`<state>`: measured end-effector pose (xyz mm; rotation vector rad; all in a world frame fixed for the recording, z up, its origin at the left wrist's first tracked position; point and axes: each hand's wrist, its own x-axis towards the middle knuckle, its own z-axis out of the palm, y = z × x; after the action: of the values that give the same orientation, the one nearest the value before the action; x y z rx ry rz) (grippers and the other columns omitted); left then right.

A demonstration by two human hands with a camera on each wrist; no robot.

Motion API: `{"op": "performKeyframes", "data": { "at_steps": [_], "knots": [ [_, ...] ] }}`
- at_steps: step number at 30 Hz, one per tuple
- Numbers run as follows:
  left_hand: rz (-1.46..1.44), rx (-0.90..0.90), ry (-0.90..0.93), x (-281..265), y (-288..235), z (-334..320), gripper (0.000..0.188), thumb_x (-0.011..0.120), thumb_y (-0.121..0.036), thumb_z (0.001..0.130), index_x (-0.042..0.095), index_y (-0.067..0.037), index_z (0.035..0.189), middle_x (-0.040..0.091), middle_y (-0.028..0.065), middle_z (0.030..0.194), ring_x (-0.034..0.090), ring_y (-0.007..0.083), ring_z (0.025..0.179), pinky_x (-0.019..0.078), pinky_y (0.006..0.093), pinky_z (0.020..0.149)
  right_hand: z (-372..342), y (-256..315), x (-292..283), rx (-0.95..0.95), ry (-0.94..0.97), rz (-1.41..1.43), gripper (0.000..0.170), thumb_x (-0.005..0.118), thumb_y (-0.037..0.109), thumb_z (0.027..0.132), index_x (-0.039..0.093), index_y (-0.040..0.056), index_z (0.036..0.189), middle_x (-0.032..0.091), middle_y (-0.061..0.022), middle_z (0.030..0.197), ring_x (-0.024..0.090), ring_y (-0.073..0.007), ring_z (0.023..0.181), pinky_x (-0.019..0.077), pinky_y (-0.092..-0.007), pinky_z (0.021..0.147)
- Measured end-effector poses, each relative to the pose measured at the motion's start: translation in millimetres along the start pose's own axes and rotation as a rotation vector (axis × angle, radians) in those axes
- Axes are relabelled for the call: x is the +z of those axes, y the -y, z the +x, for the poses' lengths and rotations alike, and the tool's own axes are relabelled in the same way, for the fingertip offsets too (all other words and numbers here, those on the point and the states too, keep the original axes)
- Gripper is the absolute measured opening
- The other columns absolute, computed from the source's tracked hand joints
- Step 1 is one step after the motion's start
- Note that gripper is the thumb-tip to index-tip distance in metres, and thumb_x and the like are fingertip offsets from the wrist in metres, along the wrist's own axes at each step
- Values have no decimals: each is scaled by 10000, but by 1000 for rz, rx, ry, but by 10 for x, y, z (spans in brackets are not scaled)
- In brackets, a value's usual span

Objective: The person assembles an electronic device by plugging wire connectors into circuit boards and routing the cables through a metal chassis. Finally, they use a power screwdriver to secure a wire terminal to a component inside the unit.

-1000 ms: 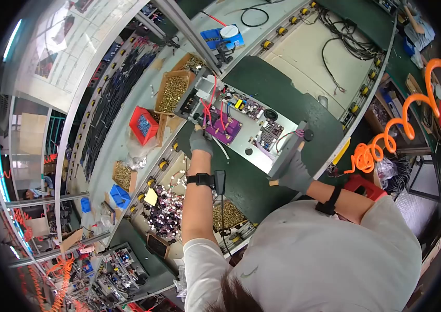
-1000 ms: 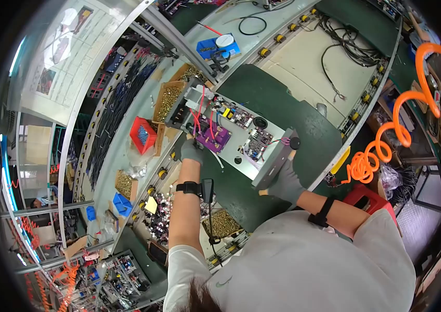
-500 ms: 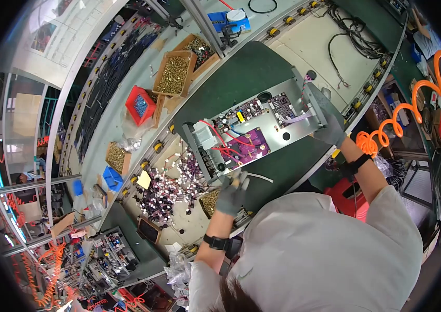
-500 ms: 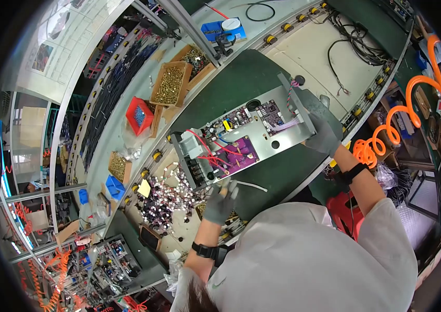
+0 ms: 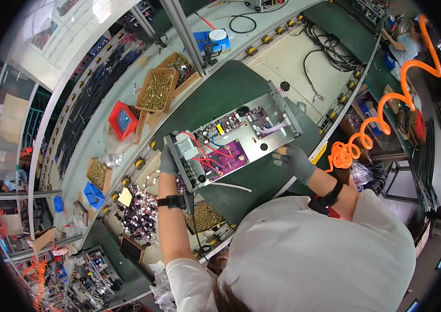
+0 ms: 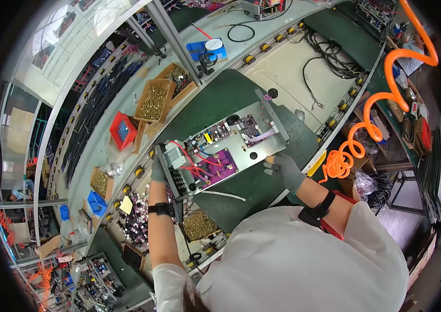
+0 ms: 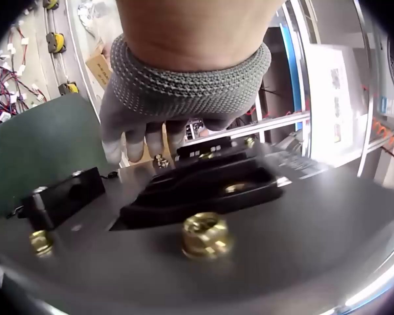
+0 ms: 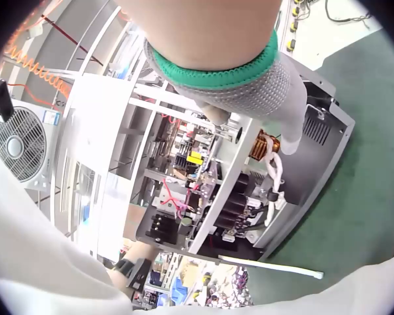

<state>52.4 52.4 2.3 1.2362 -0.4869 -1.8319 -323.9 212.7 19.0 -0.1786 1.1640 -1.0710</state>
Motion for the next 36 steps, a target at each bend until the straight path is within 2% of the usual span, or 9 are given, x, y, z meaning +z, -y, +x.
{"op": "performKeyframes", "data": {
  "at_steps": [3,9,15,19,23,26,30,32,36],
  "knots": [
    [-117,-76,213,-184,53,337,548,431,-590,866,589,-104,1063,654,95,952,648,268,850,556,387,722,-69,57,104,16,70,95,404,583,137,805,483,28,1181,544,-97,1123,535,-282,1081,440,-421,904],
    [-119,63,139,-326,307,240,532,383,-568,900,565,-103,1084,629,92,1037,637,268,897,544,409,778,-36,216,90,-3,145,50,291,531,155,796,533,39,1063,584,-98,1000,609,-243,921,485,-381,837],
    [142,274,4,-550,755,-589,457,352,-435,937,560,-85,1144,614,76,1082,606,209,957,496,336,856,501,630,393,-42,71,-130,207,505,197,773,560,35,890,593,-97,840,580,-203,729,495,-357,724],
    [60,404,-375,-325,1259,-1066,459,341,-440,917,562,-62,1053,582,42,934,556,173,872,459,312,784,906,845,817,-43,133,-282,197,463,232,794,555,67,852,549,-29,734,524,-118,571,492,-297,570],
    [81,407,-328,156,1486,-1522,486,307,-463,935,514,-40,1054,485,47,912,469,167,838,390,284,743,1412,966,912,45,164,-420,217,486,284,760,535,81,820,543,-26,713,538,-108,545,509,-296,526],
    [648,514,-117,337,1458,-1817,549,248,-473,962,460,24,1060,457,111,907,464,218,833,378,327,770,1502,919,963,14,115,-453,274,494,260,778,556,58,952,559,-29,728,565,-121,513,524,-304,481],
    [795,555,10,359,1377,-1800,538,251,-463,968,436,31,1073,469,120,891,474,239,817,386,320,781,1162,976,1098,-37,119,-685,430,540,249,787,534,69,1178,588,-73,888,626,-178,683,543,-346,614],
    [736,512,11,376,1397,-1781,521,264,-453,970,419,30,1089,476,119,886,478,240,815,390,317,785,852,945,1282,-782,-100,-1491,535,595,245,784,487,150,1299,547,-102,1087,612,-234,909,503,-363,793],
    [705,487,35,400,1409,-1732,494,294,-432,974,381,28,1130,495,121,888,493,240,823,398,318,803,929,894,1329,-644,132,-1424,423,675,269,788,590,90,1162,502,-86,1023,511,-181,898,450,-305,779]
  ]
}}
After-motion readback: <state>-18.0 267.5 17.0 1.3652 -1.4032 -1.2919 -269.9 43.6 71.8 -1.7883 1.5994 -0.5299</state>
